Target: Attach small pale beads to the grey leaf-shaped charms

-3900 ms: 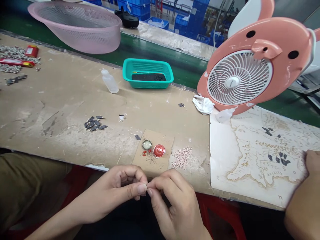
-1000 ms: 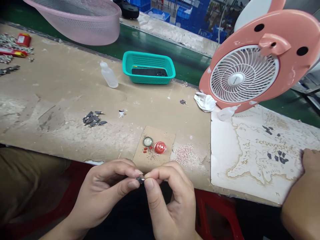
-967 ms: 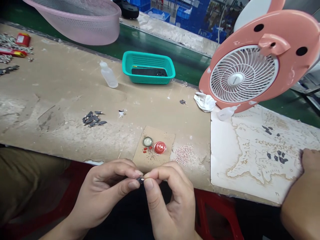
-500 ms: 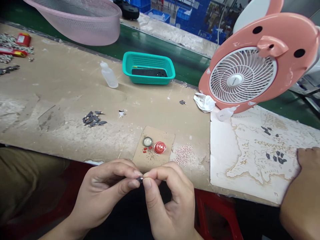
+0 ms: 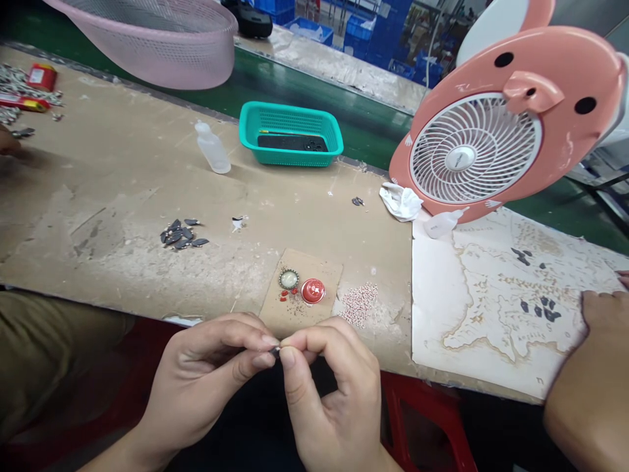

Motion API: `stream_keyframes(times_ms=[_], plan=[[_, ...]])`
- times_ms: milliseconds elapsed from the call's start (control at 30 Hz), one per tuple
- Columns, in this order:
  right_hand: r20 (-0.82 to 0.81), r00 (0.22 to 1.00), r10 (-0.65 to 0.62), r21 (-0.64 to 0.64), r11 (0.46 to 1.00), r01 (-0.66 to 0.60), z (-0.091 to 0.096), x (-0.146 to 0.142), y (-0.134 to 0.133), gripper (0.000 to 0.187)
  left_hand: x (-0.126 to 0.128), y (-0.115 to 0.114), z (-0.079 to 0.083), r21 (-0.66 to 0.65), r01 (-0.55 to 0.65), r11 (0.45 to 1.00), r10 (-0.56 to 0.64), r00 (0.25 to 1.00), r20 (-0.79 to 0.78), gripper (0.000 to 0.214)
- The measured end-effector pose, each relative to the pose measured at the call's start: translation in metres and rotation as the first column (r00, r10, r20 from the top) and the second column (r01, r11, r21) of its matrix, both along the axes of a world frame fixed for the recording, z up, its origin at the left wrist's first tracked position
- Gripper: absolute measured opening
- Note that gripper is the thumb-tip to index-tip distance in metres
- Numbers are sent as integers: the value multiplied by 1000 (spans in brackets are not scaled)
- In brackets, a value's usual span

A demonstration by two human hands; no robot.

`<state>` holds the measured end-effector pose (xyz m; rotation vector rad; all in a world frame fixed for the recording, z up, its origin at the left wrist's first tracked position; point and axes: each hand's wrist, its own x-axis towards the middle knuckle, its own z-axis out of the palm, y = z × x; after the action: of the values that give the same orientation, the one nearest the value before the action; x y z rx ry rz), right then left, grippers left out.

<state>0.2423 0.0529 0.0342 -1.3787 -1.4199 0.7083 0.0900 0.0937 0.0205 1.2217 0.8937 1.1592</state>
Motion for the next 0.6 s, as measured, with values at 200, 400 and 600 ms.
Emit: stream_keyframes(times_ms=[200,400,600], plan=[[21,1000,12,-3,1000,-12,0,-1,1,11,-1,-4,-5,52,-7,999,8,1000,-25,22],[43,998,38,-20,999,-37,4,-1,2,14,-3,-11,-15,95,-63,993,63,998,9,32],[65,996,65,-14,998,-65,5,2,3,15,-5,-8,-18,209,2,978,8,999,-45,32]])
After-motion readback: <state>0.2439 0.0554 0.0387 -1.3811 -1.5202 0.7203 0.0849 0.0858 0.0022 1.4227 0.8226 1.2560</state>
